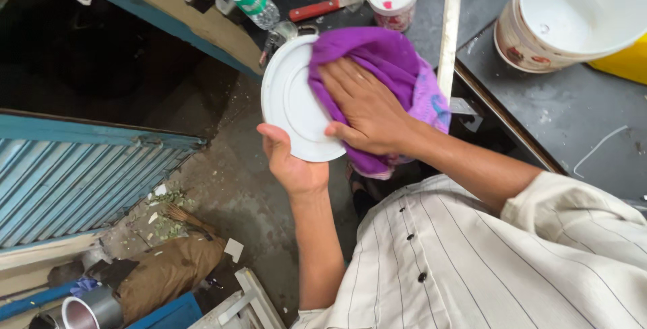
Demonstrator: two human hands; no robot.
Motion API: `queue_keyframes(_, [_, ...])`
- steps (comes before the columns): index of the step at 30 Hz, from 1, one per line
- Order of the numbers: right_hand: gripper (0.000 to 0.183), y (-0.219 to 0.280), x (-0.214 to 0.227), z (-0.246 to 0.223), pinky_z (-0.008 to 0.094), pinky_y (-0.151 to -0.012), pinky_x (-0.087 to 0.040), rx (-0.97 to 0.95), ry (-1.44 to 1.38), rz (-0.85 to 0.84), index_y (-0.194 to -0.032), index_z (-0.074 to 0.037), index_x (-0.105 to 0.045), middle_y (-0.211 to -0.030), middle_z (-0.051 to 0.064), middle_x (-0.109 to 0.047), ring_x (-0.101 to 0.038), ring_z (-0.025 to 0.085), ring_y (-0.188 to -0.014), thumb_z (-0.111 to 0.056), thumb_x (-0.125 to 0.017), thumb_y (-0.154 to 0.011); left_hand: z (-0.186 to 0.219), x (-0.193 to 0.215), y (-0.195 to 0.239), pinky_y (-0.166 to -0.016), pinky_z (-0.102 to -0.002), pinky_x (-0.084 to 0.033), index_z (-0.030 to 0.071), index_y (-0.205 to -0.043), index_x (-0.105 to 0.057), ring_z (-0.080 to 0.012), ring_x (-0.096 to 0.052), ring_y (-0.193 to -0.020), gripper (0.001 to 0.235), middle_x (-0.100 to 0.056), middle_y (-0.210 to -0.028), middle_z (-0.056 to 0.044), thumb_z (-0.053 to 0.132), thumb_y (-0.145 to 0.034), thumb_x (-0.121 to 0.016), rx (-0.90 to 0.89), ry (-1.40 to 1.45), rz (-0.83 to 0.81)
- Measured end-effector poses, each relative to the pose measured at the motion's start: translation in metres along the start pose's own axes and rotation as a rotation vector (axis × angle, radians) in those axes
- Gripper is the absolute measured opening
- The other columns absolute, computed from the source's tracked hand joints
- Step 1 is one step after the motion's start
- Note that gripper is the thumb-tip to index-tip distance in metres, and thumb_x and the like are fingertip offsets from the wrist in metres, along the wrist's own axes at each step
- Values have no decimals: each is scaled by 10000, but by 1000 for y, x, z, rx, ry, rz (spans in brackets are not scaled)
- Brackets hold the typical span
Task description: The person wipes a white plastic lid and a white bucket with a purple cloth. They clean the interior and exterior surfaces of the bucket, then place the lid on top and wipe the outside of the closed container before setting it down.
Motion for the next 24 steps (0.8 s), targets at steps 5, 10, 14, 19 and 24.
queue_keyframes(5, [929,46,-11,-34,581,-1208,-257,37,-23,-4,-1520,83,-357,-1548,382,-342,-308,537,-1473,-616,-554,-940,22,-11,-3,-1200,-486,-423,-94,-1499,-422,-339,-525,-1402,704,-515,-1515,-211,454,-1068,-513,-46,25,8])
queue_keyframes(10, [495,25,36,-39,469,-1137,-439,28,-190,396,-1411,16,-473,-1400,264,-484,-512,420,-1316,-113,-716,-999,25,-30,13,-1248,-481,-378,-159,-1517,-400,-342,-500,-1439,811,-480,-1552,-266,468,-1059,-637,-119,-309,-209])
queue_keyframes(14, [356,1,72,-46,399,-1017,-505,153,-124,533,-1261,-7,-552,-1247,202,-556,-592,360,-1164,20,-744,-962,37,-37,25,-1223,-491,-447,-162,-1519,-437,-364,-574,-1412,874,-558,-1511,-299,506,-1014,-689,-194,-541,-284])
queue_keyframes(19, [317,2,43,-38,295,-808,-486,-327,-739,423,-1219,9,-615,-1021,58,-615,-580,142,-910,-15,-767,-942,51,-33,34,-1201,-498,-437,-148,-1486,-477,-374,-602,-1322,841,-594,-1437,-298,460,-975,-752,-319,-402,-282])
queue_keyframes(24, [285,4,17,-35,247,-860,-567,-556,-1310,313,-1181,-7,-671,-1038,29,-727,-680,82,-939,-43,-754,-911,47,-17,28,-1147,-499,-488,-128,-1469,-489,-347,-652,-1255,868,-641,-1359,-274,487,-935,-789,-327,-316,-203])
Point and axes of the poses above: each hand's wrist, its own y-axis away from the middle knuckle, its own x-axis out of the back of the hand, z = x × y, the point moved 6 cm from there along -y, towards the middle knuckle
